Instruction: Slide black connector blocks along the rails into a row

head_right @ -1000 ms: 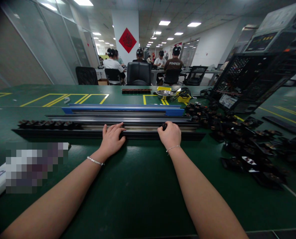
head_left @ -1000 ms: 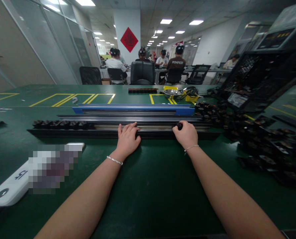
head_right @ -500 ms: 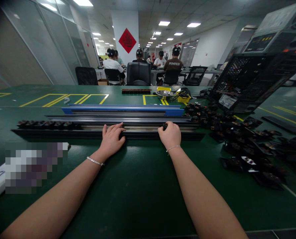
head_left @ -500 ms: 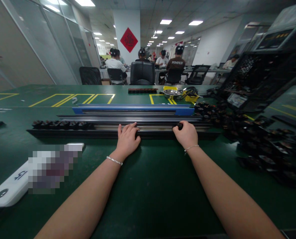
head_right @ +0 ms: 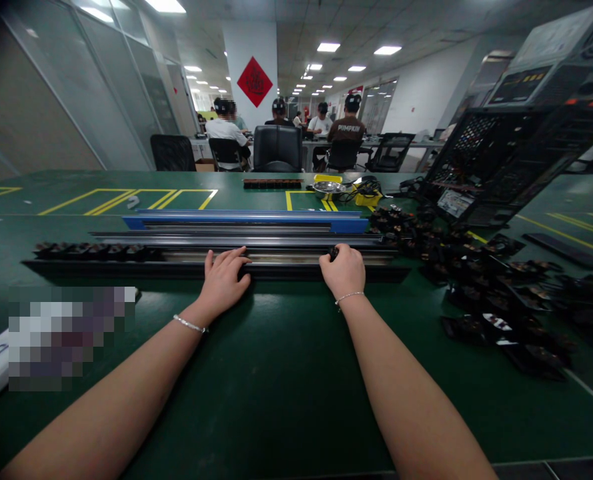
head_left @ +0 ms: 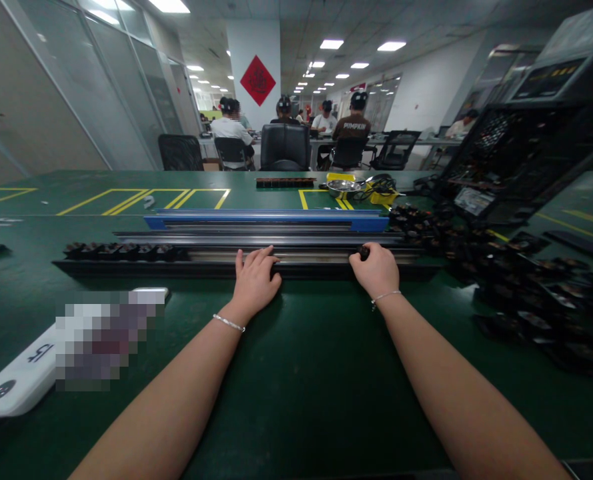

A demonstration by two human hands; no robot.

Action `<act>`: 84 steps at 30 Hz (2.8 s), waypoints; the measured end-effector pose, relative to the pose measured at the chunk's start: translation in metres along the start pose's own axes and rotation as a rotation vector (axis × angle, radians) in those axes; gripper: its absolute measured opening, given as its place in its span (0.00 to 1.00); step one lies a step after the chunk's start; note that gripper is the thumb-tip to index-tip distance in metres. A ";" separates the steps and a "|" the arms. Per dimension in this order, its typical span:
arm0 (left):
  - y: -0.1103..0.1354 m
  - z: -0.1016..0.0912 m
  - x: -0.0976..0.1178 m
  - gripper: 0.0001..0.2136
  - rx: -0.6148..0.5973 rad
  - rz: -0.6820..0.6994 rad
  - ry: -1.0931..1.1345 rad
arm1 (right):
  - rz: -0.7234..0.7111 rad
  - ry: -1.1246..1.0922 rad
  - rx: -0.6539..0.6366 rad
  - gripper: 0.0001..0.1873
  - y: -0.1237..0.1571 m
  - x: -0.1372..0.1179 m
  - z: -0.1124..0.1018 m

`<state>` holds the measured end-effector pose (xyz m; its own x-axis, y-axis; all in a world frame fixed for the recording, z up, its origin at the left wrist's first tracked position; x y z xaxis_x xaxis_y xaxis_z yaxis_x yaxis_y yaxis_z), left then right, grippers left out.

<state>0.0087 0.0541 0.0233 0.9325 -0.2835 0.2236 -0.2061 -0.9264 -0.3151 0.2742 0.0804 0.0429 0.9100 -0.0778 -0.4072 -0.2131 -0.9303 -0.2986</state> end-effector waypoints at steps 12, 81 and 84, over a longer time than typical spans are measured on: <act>0.000 -0.001 0.001 0.12 0.010 0.003 0.003 | 0.056 0.043 -0.009 0.20 0.001 0.004 -0.005; 0.000 0.000 0.000 0.12 -0.013 -0.006 0.003 | 0.095 0.033 0.037 0.21 -0.009 0.031 -0.009; 0.000 0.000 0.000 0.12 -0.016 -0.007 0.003 | 0.117 0.039 0.041 0.21 -0.010 0.034 -0.010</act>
<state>0.0087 0.0546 0.0232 0.9332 -0.2776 0.2283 -0.2042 -0.9323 -0.2986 0.3110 0.0838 0.0404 0.8910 -0.1999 -0.4076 -0.3325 -0.8987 -0.2861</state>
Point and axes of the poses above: each hand's wrist, its own y-axis away from the middle knuckle, its own z-axis out of the palm, x = y × z, the point moved 6 cm from there along -y, towards the middle knuckle, and after that the axes turned 11 degrees about -x, right-handed, at the moved point
